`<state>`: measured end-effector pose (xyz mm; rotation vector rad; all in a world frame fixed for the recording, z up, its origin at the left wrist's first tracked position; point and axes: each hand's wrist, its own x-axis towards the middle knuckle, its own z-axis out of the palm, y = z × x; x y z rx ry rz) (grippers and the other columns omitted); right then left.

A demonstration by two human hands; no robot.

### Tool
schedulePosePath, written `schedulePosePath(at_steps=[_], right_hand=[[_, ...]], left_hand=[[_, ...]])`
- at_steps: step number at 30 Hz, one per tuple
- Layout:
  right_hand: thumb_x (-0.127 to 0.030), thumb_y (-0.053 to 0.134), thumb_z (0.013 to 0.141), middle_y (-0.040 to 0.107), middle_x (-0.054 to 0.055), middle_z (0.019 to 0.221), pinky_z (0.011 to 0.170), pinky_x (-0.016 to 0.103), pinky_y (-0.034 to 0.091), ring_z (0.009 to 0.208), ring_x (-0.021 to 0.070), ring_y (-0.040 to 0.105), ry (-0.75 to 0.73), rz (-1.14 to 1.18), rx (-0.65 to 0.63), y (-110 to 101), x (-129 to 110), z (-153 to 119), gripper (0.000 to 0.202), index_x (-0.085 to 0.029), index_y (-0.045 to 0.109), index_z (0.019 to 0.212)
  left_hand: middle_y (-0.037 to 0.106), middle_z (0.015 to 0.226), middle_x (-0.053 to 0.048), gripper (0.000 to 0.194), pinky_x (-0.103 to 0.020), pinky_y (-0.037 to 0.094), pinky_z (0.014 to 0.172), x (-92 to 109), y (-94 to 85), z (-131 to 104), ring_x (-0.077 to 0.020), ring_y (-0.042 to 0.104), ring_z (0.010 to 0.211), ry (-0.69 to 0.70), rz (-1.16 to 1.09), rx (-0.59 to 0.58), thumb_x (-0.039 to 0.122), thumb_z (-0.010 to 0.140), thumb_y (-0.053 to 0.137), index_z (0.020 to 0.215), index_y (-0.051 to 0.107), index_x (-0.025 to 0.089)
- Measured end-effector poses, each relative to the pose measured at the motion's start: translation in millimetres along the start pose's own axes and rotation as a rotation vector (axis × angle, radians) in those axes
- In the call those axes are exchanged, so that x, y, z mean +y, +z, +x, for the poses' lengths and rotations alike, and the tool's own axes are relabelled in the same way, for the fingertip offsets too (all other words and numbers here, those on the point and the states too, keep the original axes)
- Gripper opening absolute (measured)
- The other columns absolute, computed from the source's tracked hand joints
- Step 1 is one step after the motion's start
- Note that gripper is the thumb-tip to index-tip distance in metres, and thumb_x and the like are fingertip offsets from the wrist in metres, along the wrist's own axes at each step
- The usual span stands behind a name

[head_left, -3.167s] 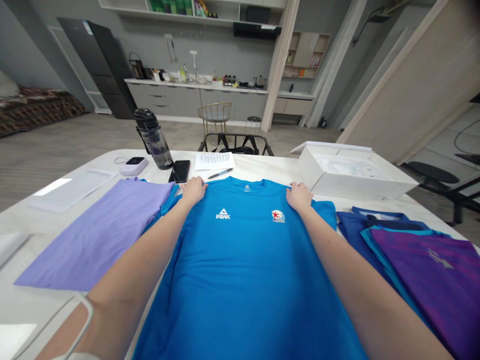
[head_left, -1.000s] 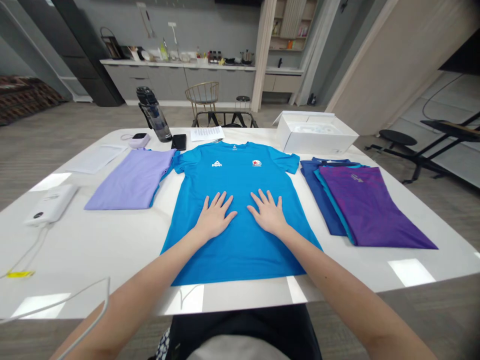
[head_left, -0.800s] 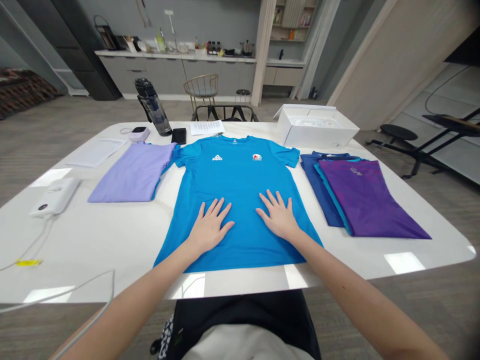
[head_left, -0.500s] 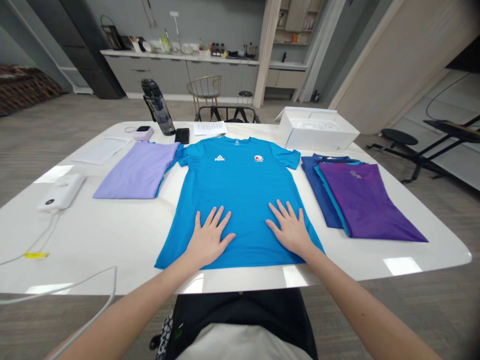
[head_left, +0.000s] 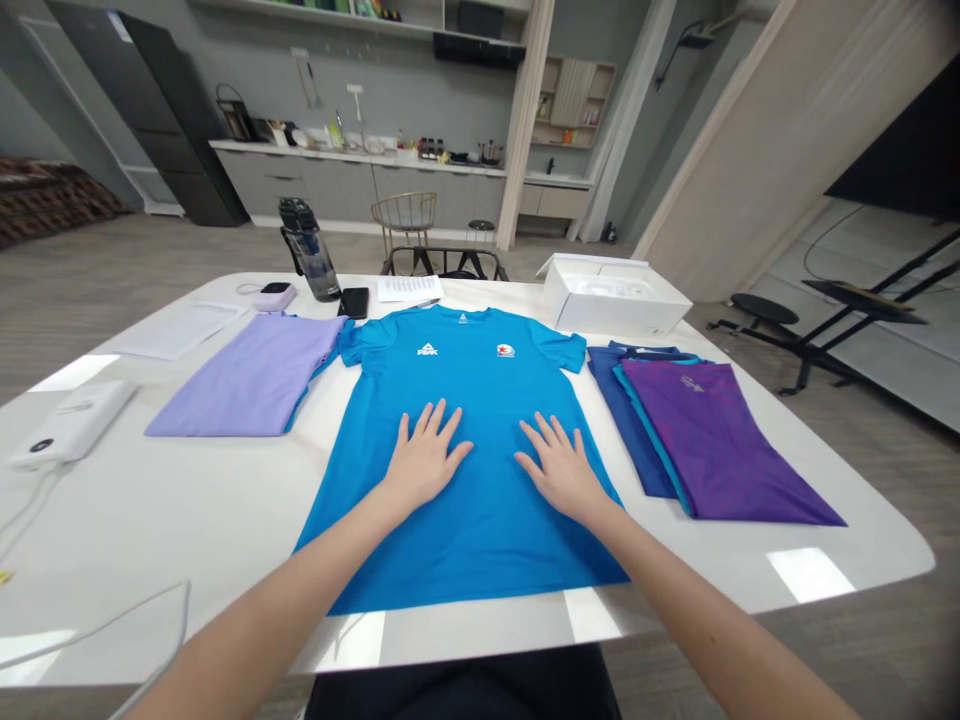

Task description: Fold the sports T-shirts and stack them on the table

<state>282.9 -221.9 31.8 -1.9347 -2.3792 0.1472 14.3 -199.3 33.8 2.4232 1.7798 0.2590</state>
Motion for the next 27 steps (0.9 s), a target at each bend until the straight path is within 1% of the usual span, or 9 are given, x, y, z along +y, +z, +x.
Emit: schedulePosePath(at_steps=[3,6,9,14,17,20,22,24,27], right_hand=[[-0.066,0.019,0.102,0.014,0.004,0.17,0.121,0.064,0.017,0.156,0.0338,0.012,0.016,0.009,-0.024,-6,-1,54,0.069,-0.032,0.029,0.161],[-0.065,0.018,0.103,0.015,0.005,0.17,0.121,0.065,0.015,0.156,0.0333,0.011,0.03,0.003,-0.01,-6,-2,100,0.069,-0.031,0.028,0.162],[-0.066,0.017,0.102,0.016,0.004,0.17,0.12,0.068,0.012,0.156,0.0329,0.011,0.036,-0.001,0.006,0,-3,126,0.069,-0.033,0.027,0.161],[-0.071,0.014,0.1,0.02,0.003,0.17,0.119,0.069,0.01,0.155,0.0335,0.014,0.041,0.018,-0.027,12,3,138,0.071,-0.036,0.028,0.161],[-0.07,0.014,0.101,0.019,0.003,0.17,0.12,0.068,0.01,0.155,0.033,0.013,0.049,0.03,-0.022,14,12,151,0.071,-0.036,0.028,0.161],[-0.067,0.017,0.102,0.022,0.004,0.169,0.12,0.065,0.014,0.155,0.0323,0.017,0.069,0.029,-0.004,11,26,175,0.068,-0.033,0.032,0.16],[-0.062,0.02,0.104,0.028,0.007,0.167,0.119,0.06,0.021,0.152,0.0313,0.023,0.087,0.007,0.049,6,39,194,0.064,-0.029,0.037,0.157],[-0.051,0.023,0.106,0.037,0.012,0.162,0.114,0.054,0.03,0.146,0.0314,0.033,0.134,-0.037,0.115,-3,59,214,0.058,-0.024,0.045,0.152],[-0.035,0.028,0.105,0.053,0.018,0.147,0.107,0.054,0.035,0.134,0.0341,0.043,0.241,-0.123,0.153,-21,96,241,0.048,-0.019,0.058,0.14]], left_hand=[[0.019,0.169,-0.006,0.07,-0.064,0.012,0.123,-10,-0.2,52,-0.0321,0.015,0.157,-0.065,0.004,-0.008,0.067,0.1,0.021,0.161,0.03,0.032],[0.019,0.169,-0.006,0.071,-0.064,0.012,0.123,-22,5.2,87,-0.032,0.015,0.157,-0.103,0.002,-0.028,0.066,0.1,0.021,0.16,0.03,0.031],[0.021,0.169,-0.006,0.072,-0.063,0.01,0.123,-29,15.1,98,-0.0312,0.015,0.157,-0.111,0.004,-0.037,0.067,0.1,0.02,0.16,0.03,0.031],[0.022,0.169,-0.005,0.073,-0.063,0.01,0.124,-32,24.6,100,-0.0314,0.016,0.156,-0.104,0.003,0.007,0.069,0.099,0.02,0.16,0.03,0.032],[0.022,0.169,-0.005,0.071,-0.062,0.01,0.124,-28,24.7,117,-0.0312,0.018,0.156,-0.088,-0.003,0.037,0.068,0.099,0.022,0.16,0.031,0.033],[0.026,0.168,-0.008,0.068,-0.062,0.013,0.123,-20,26.3,148,-0.0312,0.021,0.155,-0.066,-0.014,0.04,0.064,0.101,0.024,0.159,0.033,0.031],[0.032,0.165,-0.01,0.062,-0.058,0.019,0.123,-14,28.4,175,-0.0303,0.027,0.153,-0.012,-0.027,0.052,0.058,0.103,0.03,0.157,0.037,0.028],[0.043,0.158,-0.012,0.054,-0.051,0.029,0.12,-6,30.4,205,-0.0286,0.039,0.146,0.062,-0.043,0.075,0.046,0.104,0.035,0.152,0.043,0.024],[0.059,0.14,-0.013,0.043,-0.04,0.042,0.11,8,32.0,254,-0.0257,0.054,0.129,0.147,-0.07,0.096,0.028,0.102,0.04,0.142,0.053,0.019]])
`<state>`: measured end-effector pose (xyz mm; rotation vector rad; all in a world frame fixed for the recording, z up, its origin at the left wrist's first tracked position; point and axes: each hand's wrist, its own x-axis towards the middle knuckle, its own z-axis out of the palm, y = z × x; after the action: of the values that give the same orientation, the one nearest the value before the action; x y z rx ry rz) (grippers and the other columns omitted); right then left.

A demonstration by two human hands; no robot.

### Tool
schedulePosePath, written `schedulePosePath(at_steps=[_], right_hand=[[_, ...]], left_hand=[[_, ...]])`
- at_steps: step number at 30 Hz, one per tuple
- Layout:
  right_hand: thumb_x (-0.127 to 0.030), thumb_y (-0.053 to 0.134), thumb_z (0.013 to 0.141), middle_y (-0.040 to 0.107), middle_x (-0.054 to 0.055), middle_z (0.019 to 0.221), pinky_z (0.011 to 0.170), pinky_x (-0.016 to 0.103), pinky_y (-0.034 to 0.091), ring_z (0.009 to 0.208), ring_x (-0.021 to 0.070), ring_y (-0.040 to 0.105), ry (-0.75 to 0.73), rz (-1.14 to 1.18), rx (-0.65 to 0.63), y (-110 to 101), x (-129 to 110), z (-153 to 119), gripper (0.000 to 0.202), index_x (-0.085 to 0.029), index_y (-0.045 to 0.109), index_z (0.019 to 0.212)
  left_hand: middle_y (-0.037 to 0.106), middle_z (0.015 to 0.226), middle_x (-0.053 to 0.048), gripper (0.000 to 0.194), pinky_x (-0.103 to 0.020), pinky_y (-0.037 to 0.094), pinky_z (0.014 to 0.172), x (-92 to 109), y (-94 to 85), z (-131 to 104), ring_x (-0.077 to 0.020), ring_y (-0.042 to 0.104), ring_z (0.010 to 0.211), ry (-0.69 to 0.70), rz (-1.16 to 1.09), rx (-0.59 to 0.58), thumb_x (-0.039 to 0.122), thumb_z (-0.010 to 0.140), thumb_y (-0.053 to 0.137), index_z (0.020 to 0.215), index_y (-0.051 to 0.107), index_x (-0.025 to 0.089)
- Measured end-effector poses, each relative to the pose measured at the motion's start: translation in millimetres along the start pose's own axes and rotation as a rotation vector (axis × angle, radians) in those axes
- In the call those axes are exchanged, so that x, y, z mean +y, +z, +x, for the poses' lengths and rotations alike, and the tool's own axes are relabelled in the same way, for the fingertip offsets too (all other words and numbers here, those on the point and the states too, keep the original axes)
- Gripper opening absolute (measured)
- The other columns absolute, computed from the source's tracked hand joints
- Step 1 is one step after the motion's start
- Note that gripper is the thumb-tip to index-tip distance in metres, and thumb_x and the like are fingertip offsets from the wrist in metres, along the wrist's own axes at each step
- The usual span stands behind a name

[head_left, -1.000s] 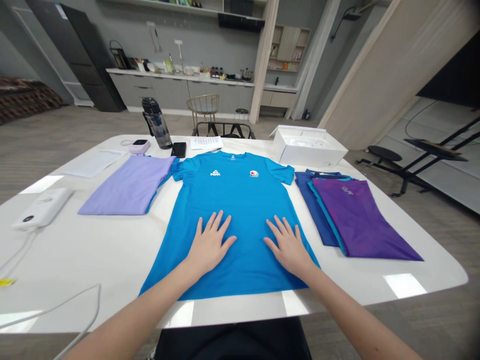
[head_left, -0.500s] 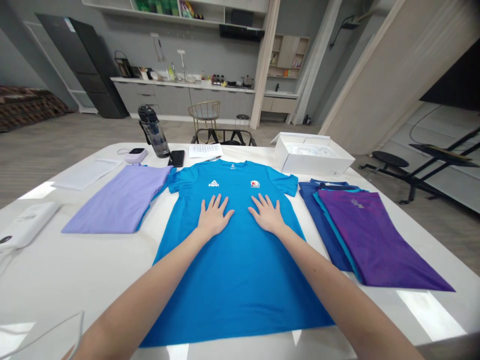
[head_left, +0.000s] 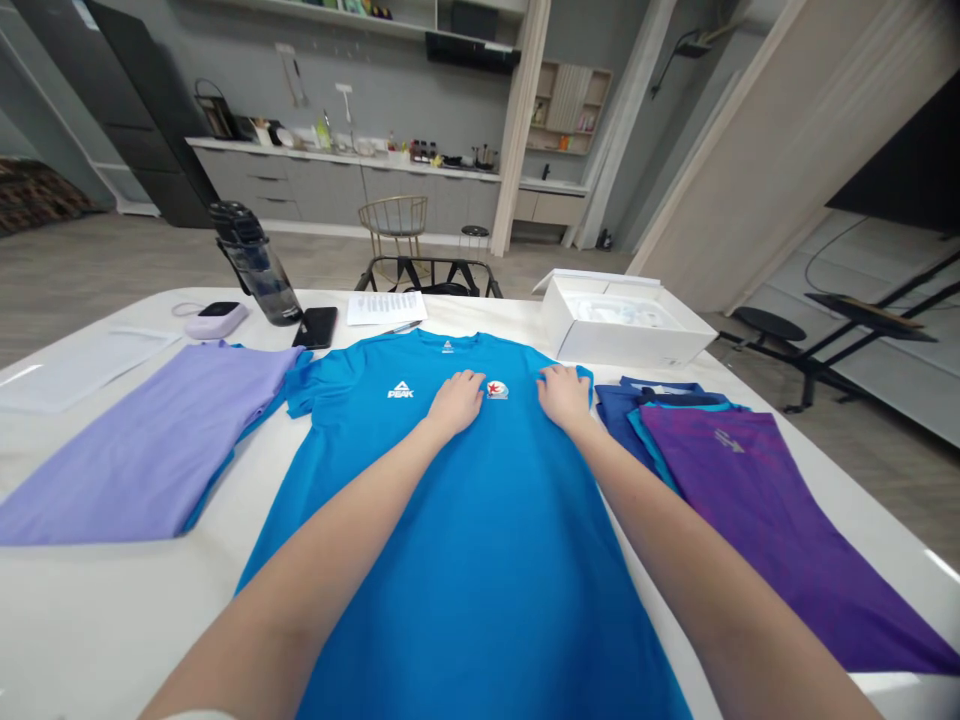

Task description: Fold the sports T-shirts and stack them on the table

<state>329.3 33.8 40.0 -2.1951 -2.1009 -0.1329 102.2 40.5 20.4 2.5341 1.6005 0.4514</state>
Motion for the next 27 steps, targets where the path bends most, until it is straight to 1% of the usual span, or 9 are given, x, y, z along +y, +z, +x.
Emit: schedulePosePath(at_steps=[3,7,10,13,17,20,22,25,27], right_hand=[[-0.023,0.032,0.1,0.062,0.021,0.134,0.101,0.055,0.036,0.126,0.0356,0.048,0.09,-0.084,-0.034,-6,36,29,0.045,-0.016,0.065,0.13],[-0.016,0.034,0.096,0.062,0.021,0.131,0.098,0.054,0.038,0.123,0.0351,0.049,0.162,-0.16,-0.083,-5,74,52,0.045,-0.015,0.067,0.127],[-0.02,0.036,0.098,0.061,0.022,0.132,0.098,0.053,0.039,0.123,0.0356,0.049,0.175,-0.192,-0.084,0,92,62,0.044,-0.014,0.065,0.13],[-0.027,0.042,0.099,0.061,0.022,0.131,0.097,0.051,0.04,0.123,0.0359,0.049,0.148,-0.215,-0.112,3,102,68,0.039,-0.015,0.068,0.124],[-0.03,0.049,0.098,0.063,0.02,0.127,0.094,0.049,0.041,0.12,0.0351,0.05,0.116,-0.207,-0.126,5,110,70,0.031,-0.015,0.071,0.114],[-0.029,0.049,0.098,0.066,0.019,0.12,0.093,0.047,0.041,0.116,0.0338,0.053,0.112,-0.179,-0.121,4,114,68,0.027,-0.015,0.071,0.107],[-0.027,0.052,0.095,0.069,0.018,0.11,0.092,0.045,0.042,0.113,0.0324,0.056,0.118,-0.131,-0.136,2,116,67,0.023,-0.016,0.071,0.102],[-0.025,0.059,0.088,0.072,0.012,0.095,0.089,0.04,0.043,0.102,0.0283,0.062,0.148,0.023,-0.102,-8,119,65,0.015,-0.018,0.071,0.094],[-0.022,0.063,0.083,0.072,0.007,0.088,0.082,0.034,0.046,0.09,0.0235,0.065,0.154,0.22,-0.059,-21,118,62,0.009,-0.019,0.07,0.088]], left_hand=[[0.063,0.129,-0.012,0.039,-0.035,0.046,0.103,7,6.9,51,-0.0238,0.058,0.121,0.043,-0.034,-0.007,0.021,0.101,0.041,0.136,0.057,0.018],[0.064,0.13,-0.012,0.038,-0.034,0.05,0.096,12,16.8,112,-0.0239,0.063,0.115,0.036,-0.089,-0.025,0.021,0.101,0.04,0.135,0.057,0.02],[0.064,0.132,-0.012,0.039,-0.037,0.05,0.095,13,23.3,150,-0.0264,0.063,0.117,0.021,-0.083,-0.034,0.025,0.1,0.043,0.136,0.057,0.022],[0.067,0.129,-0.011,0.039,-0.039,0.05,0.096,14,28.7,181,-0.0281,0.064,0.117,0.013,-0.052,-0.088,0.028,0.099,0.044,0.135,0.058,0.025],[0.07,0.122,-0.008,0.032,-0.036,0.05,0.094,14,37.4,202,-0.0269,0.066,0.113,0.003,-0.053,-0.185,0.032,0.097,0.049,0.123,0.066,0.029],[0.071,0.117,-0.009,0.029,-0.036,0.05,0.091,12,45.9,205,-0.027,0.067,0.109,-0.003,-0.072,-0.184,0.033,0.097,0.049,0.119,0.067,0.028],[0.072,0.114,-0.009,0.028,-0.037,0.051,0.089,11,50.9,205,-0.0274,0.068,0.106,-0.02,-0.089,-0.173,0.033,0.097,0.048,0.118,0.066,0.027],[0.073,0.11,-0.008,0.025,-0.036,0.051,0.087,10,54.8,204,-0.0266,0.068,0.102,-0.035,-0.127,-0.153,0.032,0.096,0.049,0.114,0.066,0.027],[0.073,0.109,-0.007,0.023,-0.034,0.05,0.085,9,55.0,203,-0.0254,0.068,0.102,-0.034,-0.155,-0.13,0.032,0.096,0.049,0.112,0.066,0.027]])
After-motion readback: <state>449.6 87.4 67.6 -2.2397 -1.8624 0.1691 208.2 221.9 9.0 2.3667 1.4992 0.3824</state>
